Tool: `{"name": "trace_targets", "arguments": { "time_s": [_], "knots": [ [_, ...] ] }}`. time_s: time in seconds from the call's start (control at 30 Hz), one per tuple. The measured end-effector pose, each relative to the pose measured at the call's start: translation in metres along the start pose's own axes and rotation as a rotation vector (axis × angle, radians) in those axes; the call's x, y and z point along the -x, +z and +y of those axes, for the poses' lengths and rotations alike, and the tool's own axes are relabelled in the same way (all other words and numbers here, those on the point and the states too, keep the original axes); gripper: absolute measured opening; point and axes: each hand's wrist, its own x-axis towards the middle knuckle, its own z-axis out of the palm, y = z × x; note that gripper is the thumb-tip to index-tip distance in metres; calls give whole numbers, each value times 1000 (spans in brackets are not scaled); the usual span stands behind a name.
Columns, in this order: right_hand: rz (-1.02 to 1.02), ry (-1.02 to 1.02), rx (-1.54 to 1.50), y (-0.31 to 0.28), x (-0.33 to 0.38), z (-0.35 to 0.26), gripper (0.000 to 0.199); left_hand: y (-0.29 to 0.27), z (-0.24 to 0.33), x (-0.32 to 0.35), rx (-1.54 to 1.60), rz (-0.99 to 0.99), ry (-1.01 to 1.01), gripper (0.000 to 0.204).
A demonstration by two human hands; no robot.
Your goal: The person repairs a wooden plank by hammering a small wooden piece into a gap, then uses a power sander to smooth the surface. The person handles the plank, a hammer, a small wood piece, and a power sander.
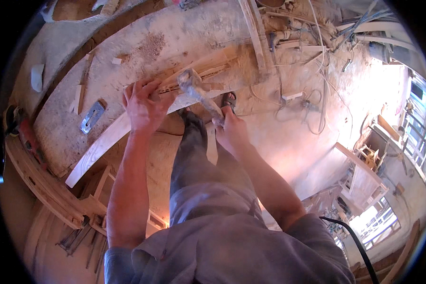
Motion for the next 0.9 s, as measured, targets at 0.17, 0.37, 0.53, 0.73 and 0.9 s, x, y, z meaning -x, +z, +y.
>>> {"name": "trace_targets", "arguments": {
  "time_s": [0.17, 0.37, 0.53, 0.73, 0.9],
  "knots": [
    [144, -64, -143, 8, 13, -3, 30, 0, -1, 1, 6, -25, -34, 45],
    [105, 8, -115, 0, -10, -4, 35, -4, 6, -6, 0, -58, -75, 42],
    [371, -156, -137, -41, -25, 21, 35, -11, 12, -1, -67, -144, -86, 49],
    [468, -50, 340, -130, -105, 14, 35, -12, 12, 0, 12, -138, -121, 50],
    [380, -198, 526, -164, -153, -15, 38, -2, 12, 0, 26, -66, -63, 48]
  ]
}}
